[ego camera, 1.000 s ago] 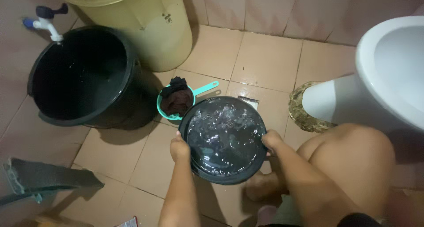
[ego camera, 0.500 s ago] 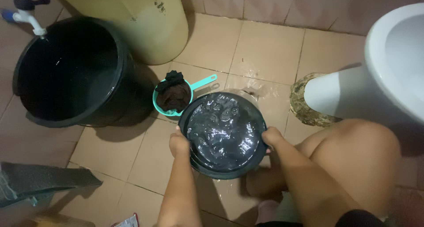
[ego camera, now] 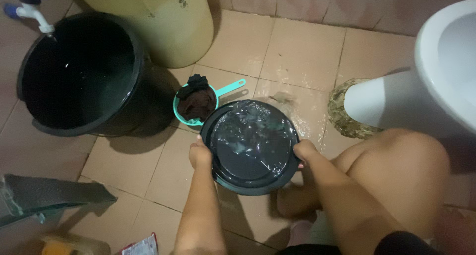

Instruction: The person washes clothes by hand in a black basin, using a green scoop to pour water from a larger bucket. They scrub the garments, rinse them, and add detergent powder from a packet before continuing to wash.

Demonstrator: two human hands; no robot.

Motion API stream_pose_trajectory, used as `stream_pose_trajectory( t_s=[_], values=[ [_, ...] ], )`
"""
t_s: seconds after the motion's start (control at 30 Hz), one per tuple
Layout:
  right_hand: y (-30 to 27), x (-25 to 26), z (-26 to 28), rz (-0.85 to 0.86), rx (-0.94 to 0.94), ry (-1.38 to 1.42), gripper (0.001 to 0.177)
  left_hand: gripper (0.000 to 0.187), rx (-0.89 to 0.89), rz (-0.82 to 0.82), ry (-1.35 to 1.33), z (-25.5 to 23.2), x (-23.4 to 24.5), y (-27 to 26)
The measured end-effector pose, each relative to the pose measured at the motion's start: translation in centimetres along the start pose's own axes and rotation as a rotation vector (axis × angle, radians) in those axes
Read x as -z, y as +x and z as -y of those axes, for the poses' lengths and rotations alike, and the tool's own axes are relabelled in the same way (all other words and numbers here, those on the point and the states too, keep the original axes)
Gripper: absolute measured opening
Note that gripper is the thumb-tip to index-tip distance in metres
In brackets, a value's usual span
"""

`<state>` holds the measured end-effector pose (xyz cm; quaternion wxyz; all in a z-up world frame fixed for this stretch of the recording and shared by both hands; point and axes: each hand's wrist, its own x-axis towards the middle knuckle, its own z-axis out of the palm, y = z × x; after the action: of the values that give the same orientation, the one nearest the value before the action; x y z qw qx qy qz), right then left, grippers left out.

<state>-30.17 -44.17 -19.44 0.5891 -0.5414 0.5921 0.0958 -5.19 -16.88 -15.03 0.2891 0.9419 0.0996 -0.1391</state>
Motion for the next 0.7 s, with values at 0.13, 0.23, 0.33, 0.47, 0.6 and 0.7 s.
stream_pose_trajectory(
  t_s=[0.13,0.23,0.33,0.47,0.6,0.7],
  values=[
    [0.5,-0.4,-0.6,-0.016,0.023,-0.051,0.027,0.062,-0.005,-0.002,-0.013,-0.7,0.6,-0.2],
    [1.4,-0.6,-0.9,-0.022,0.017,-0.034,0.025,0.061,0.010,0.001,-0.059,-1.4,1.2,-0.5],
    [1.9,-0.6,-1.4,0.009,0.028,-0.022,0.025,0.061,0.039,0.009,-0.078,-2.1,1.6,-0.7],
    [2.0,-0.5,-1.3,0.012,0.017,-0.014,0.025,0.061,-0.006,0.003,-0.041,-2.5,1.9,-0.6],
    [1.5,-0.7,-1.0,0.019,-0.014,0.003,0.024,0.059,0.018,0.012,-0.116,-3.6,2.5,-1.0],
    [1.0,-0.6,-0.8,0.010,-0.031,0.029,0.026,0.059,0.100,0.070,-0.129,-4.6,2.9,-1.1]
  ],
)
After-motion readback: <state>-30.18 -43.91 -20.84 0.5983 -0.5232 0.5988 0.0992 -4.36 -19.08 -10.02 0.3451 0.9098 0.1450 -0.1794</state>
